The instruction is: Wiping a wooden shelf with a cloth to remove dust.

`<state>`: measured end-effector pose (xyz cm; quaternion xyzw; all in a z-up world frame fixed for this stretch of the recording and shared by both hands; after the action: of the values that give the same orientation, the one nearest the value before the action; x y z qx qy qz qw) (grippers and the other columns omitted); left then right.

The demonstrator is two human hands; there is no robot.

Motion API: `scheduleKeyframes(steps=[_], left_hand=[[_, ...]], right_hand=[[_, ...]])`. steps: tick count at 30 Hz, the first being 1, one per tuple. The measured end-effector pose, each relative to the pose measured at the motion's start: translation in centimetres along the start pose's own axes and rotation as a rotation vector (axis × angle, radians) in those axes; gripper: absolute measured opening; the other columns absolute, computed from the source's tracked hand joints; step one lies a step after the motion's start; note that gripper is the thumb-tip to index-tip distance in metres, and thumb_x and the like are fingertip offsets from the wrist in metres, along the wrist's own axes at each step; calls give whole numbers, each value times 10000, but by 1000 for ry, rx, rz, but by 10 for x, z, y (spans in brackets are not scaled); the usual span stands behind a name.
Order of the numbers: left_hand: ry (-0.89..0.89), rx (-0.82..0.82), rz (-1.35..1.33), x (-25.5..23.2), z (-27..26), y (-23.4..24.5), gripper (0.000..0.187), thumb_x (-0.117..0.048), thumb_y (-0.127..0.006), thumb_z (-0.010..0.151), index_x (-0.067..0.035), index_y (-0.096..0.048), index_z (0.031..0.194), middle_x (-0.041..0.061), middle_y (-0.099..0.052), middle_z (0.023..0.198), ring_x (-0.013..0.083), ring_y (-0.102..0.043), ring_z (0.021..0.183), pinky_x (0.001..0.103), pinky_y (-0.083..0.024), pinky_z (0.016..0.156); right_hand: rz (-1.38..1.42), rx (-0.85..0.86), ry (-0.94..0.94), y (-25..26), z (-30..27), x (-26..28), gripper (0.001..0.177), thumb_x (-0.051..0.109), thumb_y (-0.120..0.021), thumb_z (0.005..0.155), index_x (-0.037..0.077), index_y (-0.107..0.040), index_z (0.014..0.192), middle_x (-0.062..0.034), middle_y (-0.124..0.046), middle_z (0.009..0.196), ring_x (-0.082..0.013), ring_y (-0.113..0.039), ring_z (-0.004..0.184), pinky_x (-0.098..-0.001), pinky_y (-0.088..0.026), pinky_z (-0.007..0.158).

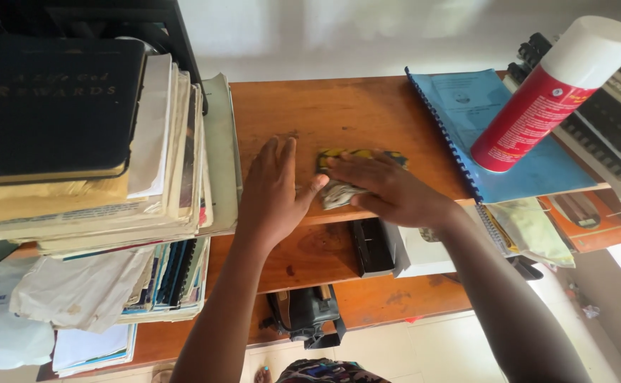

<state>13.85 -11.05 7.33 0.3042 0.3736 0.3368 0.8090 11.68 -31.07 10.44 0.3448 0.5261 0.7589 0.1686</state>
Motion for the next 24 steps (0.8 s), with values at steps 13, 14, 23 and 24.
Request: scheduleKeyframes(steps=[13, 14, 23, 24], left_hand=[[-11, 11, 49, -4, 0, 1, 861, -622, -618, 941, 36, -455, 1471, 346, -435, 1481, 488, -432, 1393, 574, -401, 1111], [-19, 2, 43, -5, 0, 2, 842, -609, -621, 948, 37, -460, 1465, 345, -437, 1478, 491, -434, 1388, 574, -402, 1107], [-39, -7, -2, -9, 0, 8, 793, -575, -602, 975, 41, -474, 1458, 294, -483, 1471, 454, -482, 1373, 557, -417, 1129], [-59, -42, -20, -9, 0, 10, 799, -584, -576, 983, 50, -473, 1460, 289, -486, 1487, 449, -483, 1385, 553, -423, 1137]], right_hand=[[-261, 124, -525, 12, 54, -137, 688, 463, -475, 1016, 292, -207, 1627, 45, -149, 1726, -212, -58, 1598, -629, -67, 1244], [-266, 149, -549, 10, 69, -144, 716, 479, -488, 997, 307, -198, 1628, 57, -131, 1727, -206, -36, 1601, -627, -72, 1243], [-302, 224, -471, -29, 187, -134, 747, 549, -454, 1011, 318, -134, 1645, 80, -53, 1741, -183, -15, 1606, -667, -67, 1242], [-306, 236, -418, -36, 200, -131, 731, 550, -438, 1025, 314, -136, 1647, 71, -42, 1742, -196, -8, 1607, -665, -64, 1244]])
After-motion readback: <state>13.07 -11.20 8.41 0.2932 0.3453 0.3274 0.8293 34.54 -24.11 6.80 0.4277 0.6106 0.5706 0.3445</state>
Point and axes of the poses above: each hand's wrist, its own z-axis towards the middle knuckle, its own y-axis out of the back of the hand, x = y × z, the point moved 5 cm from there along z, towards the middle knuckle
